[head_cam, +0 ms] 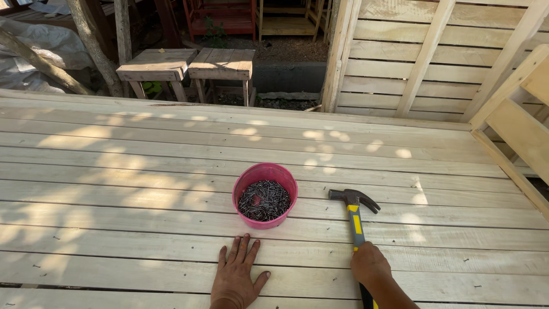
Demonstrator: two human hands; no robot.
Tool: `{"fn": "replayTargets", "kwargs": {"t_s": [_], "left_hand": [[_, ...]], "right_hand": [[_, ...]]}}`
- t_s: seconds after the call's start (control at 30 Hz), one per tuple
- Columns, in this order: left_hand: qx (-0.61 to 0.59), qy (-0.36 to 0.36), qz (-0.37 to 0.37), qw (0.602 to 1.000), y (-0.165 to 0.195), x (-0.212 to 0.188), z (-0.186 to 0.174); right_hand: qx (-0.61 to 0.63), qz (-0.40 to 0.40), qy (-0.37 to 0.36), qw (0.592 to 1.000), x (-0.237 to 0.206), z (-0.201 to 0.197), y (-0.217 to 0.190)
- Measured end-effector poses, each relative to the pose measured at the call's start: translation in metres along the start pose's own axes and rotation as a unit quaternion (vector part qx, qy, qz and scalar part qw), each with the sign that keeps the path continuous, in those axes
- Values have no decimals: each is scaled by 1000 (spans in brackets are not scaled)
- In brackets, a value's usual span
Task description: The person hammers nails into the wooden slats of an outdoor wooden frame structure. They repeatedly pick nails one at a time from a pink bowl, position each nail on a slat, and drive it in with a claw hammer, working across different spots on the surface.
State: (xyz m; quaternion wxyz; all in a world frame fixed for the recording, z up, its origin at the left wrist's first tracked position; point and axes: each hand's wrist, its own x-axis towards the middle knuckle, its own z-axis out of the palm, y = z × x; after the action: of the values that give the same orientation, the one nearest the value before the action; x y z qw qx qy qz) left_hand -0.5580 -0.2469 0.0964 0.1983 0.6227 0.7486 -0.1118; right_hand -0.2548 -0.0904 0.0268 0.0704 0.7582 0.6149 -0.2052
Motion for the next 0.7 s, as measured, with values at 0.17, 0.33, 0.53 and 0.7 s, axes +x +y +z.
{"fn": "replayTargets", "kwargs": {"t_s": [0.17, 0.33, 0.53, 0.7], "left_hand": [[-3, 38, 0, 999, 6, 8, 15], [-49, 84, -59, 994, 34, 27, 21], [-107, 122, -56, 985, 67, 67, 11], [-66, 68, -67, 993, 74, 104, 3]], "right_hand": [[6, -23, -8, 1000, 8, -2, 9], [2, -25, -31, 999, 18, -11, 3], [20, -35, -16, 999, 39, -25, -3], [22, -38, -32, 999, 54, -28, -1]]}}
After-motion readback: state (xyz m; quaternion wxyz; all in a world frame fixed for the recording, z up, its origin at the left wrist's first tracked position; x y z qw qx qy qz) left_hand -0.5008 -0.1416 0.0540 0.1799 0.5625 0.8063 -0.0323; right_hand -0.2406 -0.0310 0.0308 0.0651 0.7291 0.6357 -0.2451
